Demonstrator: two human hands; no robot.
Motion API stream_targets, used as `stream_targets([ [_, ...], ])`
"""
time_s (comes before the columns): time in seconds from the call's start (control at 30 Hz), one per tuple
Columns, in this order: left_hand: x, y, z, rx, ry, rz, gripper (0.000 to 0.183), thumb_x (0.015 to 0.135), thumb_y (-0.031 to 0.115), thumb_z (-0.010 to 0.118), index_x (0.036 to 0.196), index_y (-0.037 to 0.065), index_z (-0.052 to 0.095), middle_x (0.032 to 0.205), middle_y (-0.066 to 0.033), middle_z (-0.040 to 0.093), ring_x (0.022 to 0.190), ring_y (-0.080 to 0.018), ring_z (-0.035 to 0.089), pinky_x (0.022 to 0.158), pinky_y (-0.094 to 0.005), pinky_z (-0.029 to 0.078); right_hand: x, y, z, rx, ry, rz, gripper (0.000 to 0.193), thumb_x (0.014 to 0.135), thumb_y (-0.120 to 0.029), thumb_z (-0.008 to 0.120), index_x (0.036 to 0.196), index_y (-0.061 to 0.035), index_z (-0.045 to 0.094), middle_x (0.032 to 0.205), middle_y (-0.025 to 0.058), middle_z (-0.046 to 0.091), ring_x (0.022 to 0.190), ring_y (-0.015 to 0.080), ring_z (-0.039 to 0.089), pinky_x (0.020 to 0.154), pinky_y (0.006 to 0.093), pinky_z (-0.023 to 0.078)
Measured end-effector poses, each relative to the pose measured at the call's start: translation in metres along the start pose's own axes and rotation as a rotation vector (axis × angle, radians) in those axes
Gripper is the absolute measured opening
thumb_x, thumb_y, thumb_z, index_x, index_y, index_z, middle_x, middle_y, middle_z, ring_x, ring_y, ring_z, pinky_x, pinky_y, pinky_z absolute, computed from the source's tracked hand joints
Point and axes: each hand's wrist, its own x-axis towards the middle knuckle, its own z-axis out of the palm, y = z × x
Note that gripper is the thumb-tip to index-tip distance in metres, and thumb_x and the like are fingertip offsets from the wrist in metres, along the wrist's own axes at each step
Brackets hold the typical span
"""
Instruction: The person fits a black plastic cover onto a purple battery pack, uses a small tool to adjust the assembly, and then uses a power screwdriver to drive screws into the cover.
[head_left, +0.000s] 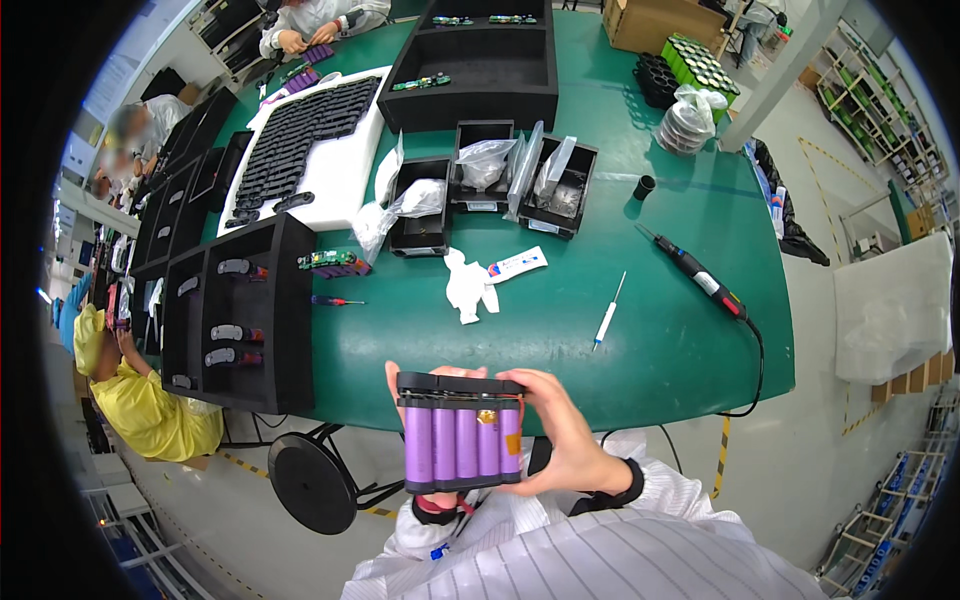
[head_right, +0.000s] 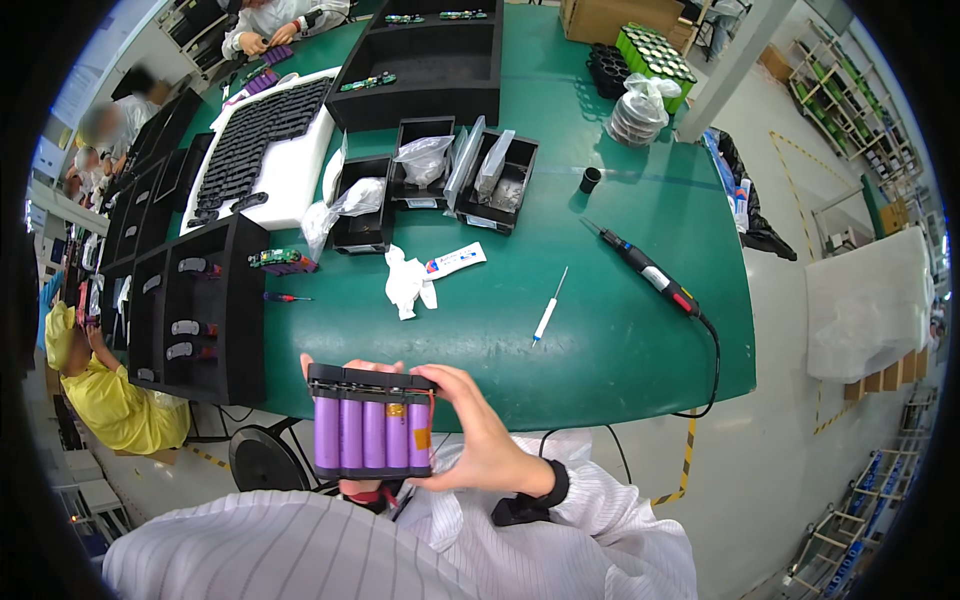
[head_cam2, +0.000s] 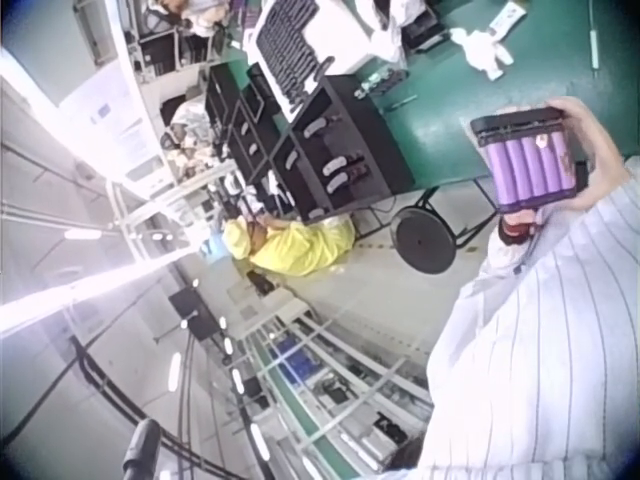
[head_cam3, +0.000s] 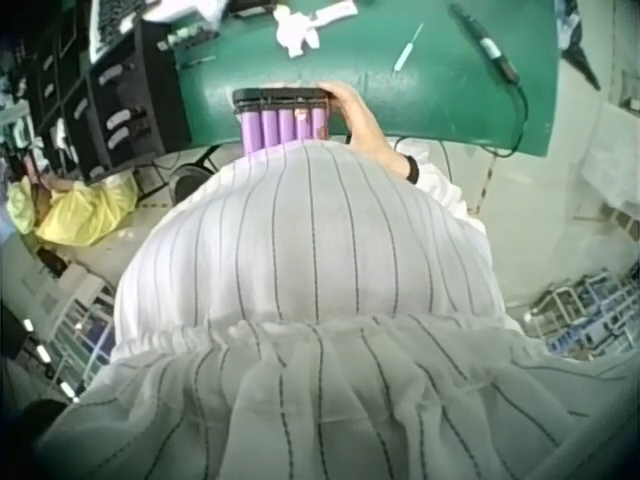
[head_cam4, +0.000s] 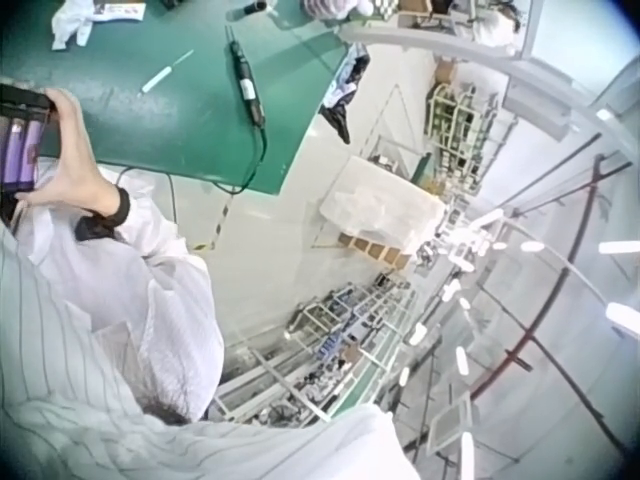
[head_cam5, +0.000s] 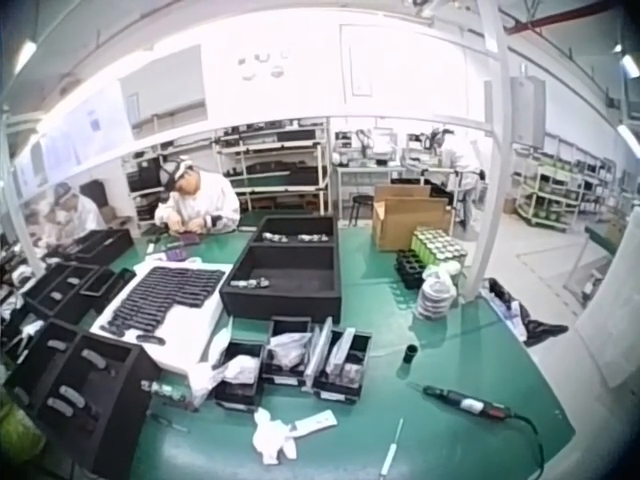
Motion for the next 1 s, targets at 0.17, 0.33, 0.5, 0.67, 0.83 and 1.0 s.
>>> stream_targets([
  [0.17,0.014,0.035,-0.038,0.388,-0.584,-0.085,0.135,0.055,0.025,0.094,0.146,0.021,-0.005,0.137,-0.0321,0.033,0.13,-0.0468,0.037,0.105,-0.0595,0.032,-0.002,-0.012,-0.027,-0.236,-0.086,-0.175,0.104,0.048,-0.011,0.088,0.136,-0.0043,0.034,0.134,0.0196,0.044,0.124,0.0342,0.044,0.101,0.041,0.039],
  [0.33,0.02,0.052,-0.034,0.61,-0.674,-0.014,0.121,0.055,0.007,0.09,0.143,0.017,0.007,0.139,-0.0311,0.033,0.131,-0.0475,0.037,0.106,-0.0577,0.032,-0.008,-0.014,-0.037,-0.33,-0.092,-0.248,0.099,0.049,-0.011,0.089,0.133,-0.0053,0.037,0.133,0.02,0.044,0.12,0.0336,0.048,0.097,0.0407,0.043],
  [0.5,0.023,0.063,-0.029,0.782,-0.664,-0.064,0.114,0.055,0.002,0.088,0.142,0.01,0.015,0.138,-0.0244,0.035,0.132,-0.042,0.038,0.105,-0.0516,0.038,-0.011,-0.014,-0.04,-0.424,-0.063,-0.329,0.099,0.049,-0.01,0.09,0.133,-0.0052,0.038,0.131,0.0196,0.043,0.117,0.033,0.051,0.091,0.04,0.048],
  [0.67,0.016,0.067,-0.03,0.849,-0.577,0.043,0.105,0.055,0.003,0.089,0.139,0.01,0.026,0.132,-0.0176,0.041,0.124,-0.0371,0.049,0.1,-0.045,0.045,-0.016,-0.016,-0.039,-0.434,-0.067,-0.382,0.1,0.053,-0.007,0.089,0.136,-0.0042,0.034,0.132,0.0186,0.042,0.118,0.0342,0.051,0.094,0.041,0.048],
  [0.83,0.011,0.065,-0.033,0.81,-0.585,0.167,0.096,0.057,0.002,0.088,0.136,0.011,0.034,0.128,-0.0134,0.044,0.116,-0.0352,0.057,0.1,-0.0435,0.046,-0.019,-0.014,-0.038,-0.43,-0.049,-0.456,0.103,0.057,-0.001,0.086,0.141,-0.0036,0.026,0.134,0.0197,0.041,0.117,0.0367,0.054,0.096,0.0429,0.049],
  [1.0,0.004,0.061,-0.034,0.798,-0.553,0.232,0.096,0.059,0.003,0.088,0.138,0.012,0.035,0.128,-0.0132,0.045,0.117,-0.0341,0.057,0.101,-0.0436,0.046,-0.017,-0.013,-0.036,-0.419,-0.049,-0.49,0.102,0.059,0.003,0.083,0.143,-0.0058,0.025,0.133,0.0199,0.041,0.117,0.0363,0.054,0.094,0.0424,0.052],
])
